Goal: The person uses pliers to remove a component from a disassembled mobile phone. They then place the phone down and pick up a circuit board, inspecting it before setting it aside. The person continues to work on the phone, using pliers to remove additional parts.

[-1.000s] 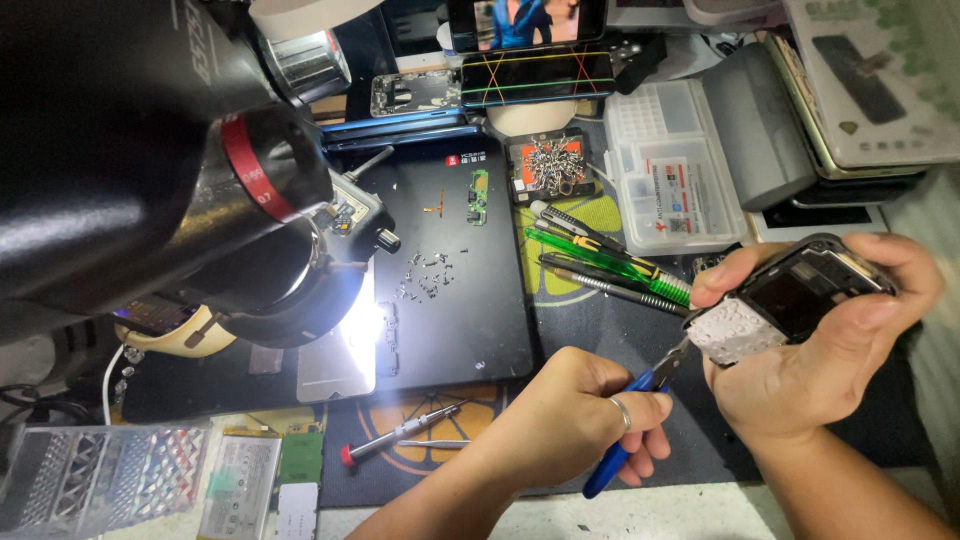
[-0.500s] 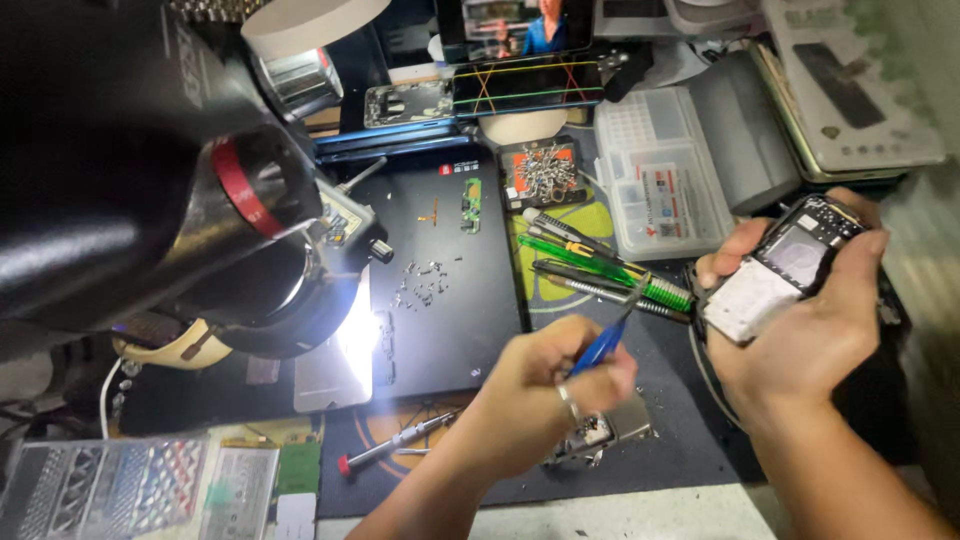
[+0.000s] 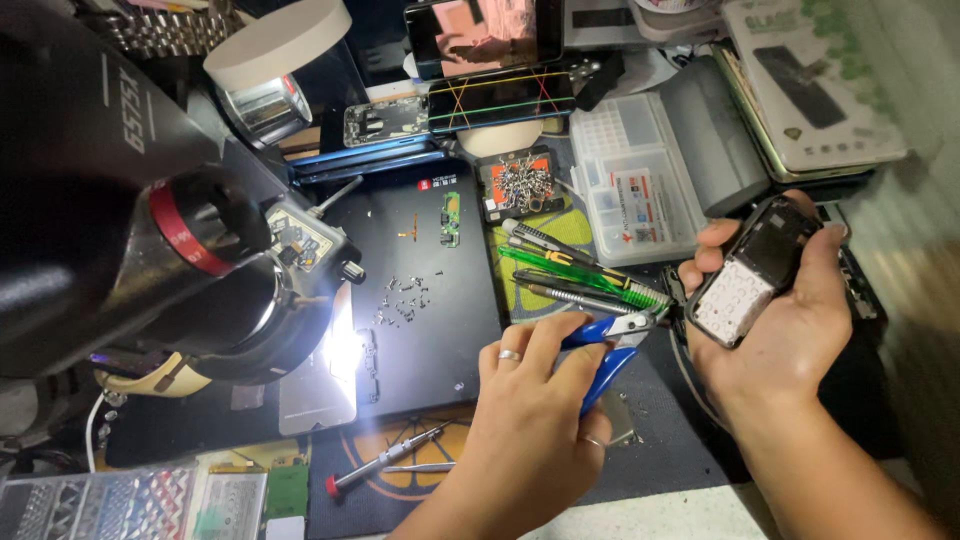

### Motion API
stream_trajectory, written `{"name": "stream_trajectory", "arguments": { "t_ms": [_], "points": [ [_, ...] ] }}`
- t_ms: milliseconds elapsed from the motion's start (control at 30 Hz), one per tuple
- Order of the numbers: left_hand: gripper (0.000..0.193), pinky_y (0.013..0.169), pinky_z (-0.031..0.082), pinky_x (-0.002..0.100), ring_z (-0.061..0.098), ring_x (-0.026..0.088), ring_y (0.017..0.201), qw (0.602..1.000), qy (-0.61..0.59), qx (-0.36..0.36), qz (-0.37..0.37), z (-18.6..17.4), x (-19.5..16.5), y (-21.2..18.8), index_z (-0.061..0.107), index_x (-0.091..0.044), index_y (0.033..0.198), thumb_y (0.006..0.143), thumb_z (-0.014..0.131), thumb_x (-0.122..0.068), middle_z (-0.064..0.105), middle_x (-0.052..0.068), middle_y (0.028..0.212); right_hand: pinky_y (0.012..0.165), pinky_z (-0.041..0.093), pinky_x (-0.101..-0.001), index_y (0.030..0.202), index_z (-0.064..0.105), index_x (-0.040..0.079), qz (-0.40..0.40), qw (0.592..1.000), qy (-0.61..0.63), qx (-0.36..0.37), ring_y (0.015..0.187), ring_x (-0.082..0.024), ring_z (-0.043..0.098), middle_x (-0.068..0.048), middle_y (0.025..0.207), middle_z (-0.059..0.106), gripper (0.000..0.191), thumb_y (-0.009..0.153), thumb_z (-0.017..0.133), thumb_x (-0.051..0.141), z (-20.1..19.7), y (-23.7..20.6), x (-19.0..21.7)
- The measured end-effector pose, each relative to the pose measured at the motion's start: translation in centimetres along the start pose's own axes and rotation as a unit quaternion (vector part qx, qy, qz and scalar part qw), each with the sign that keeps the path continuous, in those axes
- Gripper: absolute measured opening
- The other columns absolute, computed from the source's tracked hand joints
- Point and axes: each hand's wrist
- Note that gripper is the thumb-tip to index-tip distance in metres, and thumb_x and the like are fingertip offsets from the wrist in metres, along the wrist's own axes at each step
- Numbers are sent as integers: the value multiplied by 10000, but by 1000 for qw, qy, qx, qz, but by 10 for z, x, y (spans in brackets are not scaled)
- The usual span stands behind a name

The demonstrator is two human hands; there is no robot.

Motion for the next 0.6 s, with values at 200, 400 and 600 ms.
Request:
{"name": "stream_trajectory", "arguments": {
  "t_ms": [200,400,600],
  "points": [
    [583,1051,351,562,494,407,1257,1000,8,4,20,4,-3,-2,657,2,1217,655,759,-113,535,190,1405,834,489,-416,1357,531,176,-19,999,-14,25,820,-262,563,-172,970,670,411,1206,322,497,3,-4,0],
    [613,1070,345,570,497,403,1285,1000,-1,4,30,6,-4,-4,643,11,1248,663,769,-121,524,209,1430,811,526,-414,1402,535,185,-6,1000,-26,12,898,-243,633,-137,1044,668,484,1157,330,548,4,-5,-3],
    [632,1054,360,547,504,398,1285,999,22,-28,29,6,0,-3,645,1,1279,662,727,-107,528,202,1425,770,519,-385,1302,504,3,-8,995,-62,79,822,-245,593,-128,966,623,370,1198,479,357,9,-8,-3]
  ]
}}
Point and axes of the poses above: each hand's wrist, its own y-axis towards the middle knuckle, its own z-axis out of the palm, x = y × z
